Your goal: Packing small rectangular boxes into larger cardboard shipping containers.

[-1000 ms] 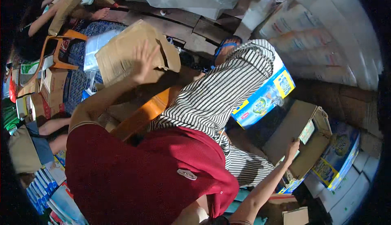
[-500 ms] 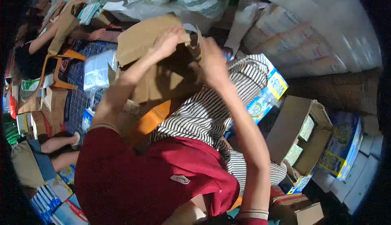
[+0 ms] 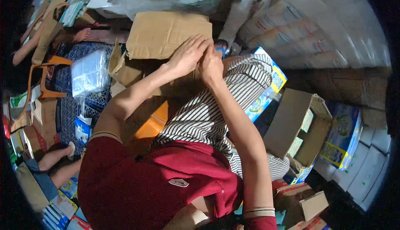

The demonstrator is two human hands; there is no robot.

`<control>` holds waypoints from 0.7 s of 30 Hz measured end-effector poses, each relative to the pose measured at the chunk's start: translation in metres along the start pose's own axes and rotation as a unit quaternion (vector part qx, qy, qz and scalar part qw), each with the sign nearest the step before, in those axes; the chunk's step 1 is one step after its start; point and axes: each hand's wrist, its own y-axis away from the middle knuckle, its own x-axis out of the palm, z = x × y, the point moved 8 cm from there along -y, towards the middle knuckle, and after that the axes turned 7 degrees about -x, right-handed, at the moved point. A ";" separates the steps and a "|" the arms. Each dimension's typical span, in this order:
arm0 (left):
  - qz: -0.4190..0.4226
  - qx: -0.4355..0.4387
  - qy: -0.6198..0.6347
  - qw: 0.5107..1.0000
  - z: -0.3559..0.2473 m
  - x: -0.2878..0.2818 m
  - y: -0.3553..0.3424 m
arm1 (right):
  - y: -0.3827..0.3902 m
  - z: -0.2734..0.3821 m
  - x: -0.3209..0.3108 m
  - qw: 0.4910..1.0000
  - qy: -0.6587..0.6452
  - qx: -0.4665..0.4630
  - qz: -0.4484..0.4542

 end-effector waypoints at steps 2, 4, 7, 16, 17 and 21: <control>0.026 -0.001 0.025 0.999 0.004 -0.006 0.003 | 0.004 0.000 -0.007 0.998 0.033 -0.011 -0.053; 0.078 -0.057 -0.133 0.986 0.023 -0.023 0.014 | 0.002 -0.003 -0.011 0.999 0.022 0.039 -0.019; 0.052 -0.203 -0.077 0.975 0.076 -0.037 0.041 | 0.006 0.005 -0.016 0.998 0.034 -0.001 -0.058; 0.012 -0.141 -0.147 0.979 0.027 -0.105 0.029 | 0.010 0.021 -0.050 0.988 -0.067 -0.021 -0.135; 0.017 -0.138 -0.163 0.977 0.015 -0.121 0.025 | 0.015 0.033 -0.066 0.981 -0.120 -0.041 -0.147; -0.020 -0.079 -0.142 0.987 -0.026 -0.173 0.017 | 0.029 0.057 -0.105 0.962 -0.155 -0.060 -0.215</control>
